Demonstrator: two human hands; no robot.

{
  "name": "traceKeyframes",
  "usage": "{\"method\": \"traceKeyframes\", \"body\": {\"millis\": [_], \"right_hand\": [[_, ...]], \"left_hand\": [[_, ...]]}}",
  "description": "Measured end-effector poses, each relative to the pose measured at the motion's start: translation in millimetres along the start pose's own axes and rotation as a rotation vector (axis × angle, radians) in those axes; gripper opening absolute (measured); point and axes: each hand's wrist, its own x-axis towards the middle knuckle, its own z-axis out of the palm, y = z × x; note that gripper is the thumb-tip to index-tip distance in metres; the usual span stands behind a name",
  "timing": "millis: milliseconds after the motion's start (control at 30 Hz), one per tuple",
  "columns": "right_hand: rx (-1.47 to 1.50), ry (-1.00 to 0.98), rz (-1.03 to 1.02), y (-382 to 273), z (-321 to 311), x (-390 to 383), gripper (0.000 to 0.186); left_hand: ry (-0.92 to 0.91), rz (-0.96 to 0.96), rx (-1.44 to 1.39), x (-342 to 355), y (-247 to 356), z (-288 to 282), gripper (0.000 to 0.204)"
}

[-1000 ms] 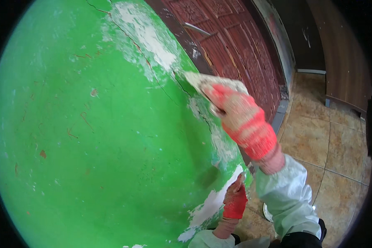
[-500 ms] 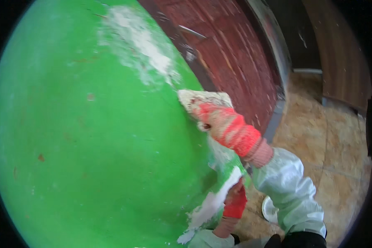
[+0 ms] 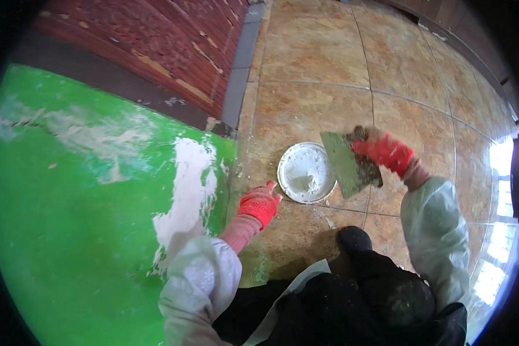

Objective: The person applies white putty to a green wall using a putty knife. They scoop the putty from a small plastic container on the tiled floor and spread it over cracks and damaged areas of the wall surface.

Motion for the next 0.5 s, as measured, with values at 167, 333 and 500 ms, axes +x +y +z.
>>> {"method": "traceKeyframes", "body": {"millis": [167, 333, 500], "right_hand": [[0.263, -0.031, 0.169, 101, 45, 1, 0.025], [0.242, 0.009, 0.218, 85, 56, -7, 0.026], [0.238, 0.003, 0.197, 67, 51, 0, 0.028]], "left_hand": [[-0.04, -0.258, -0.353, 38, 0, 67, 0.063], [0.221, -0.223, -0.922, 48, 5, 83, 0.065], [0.118, -0.327, -0.736, 54, 34, 84, 0.066]]}}
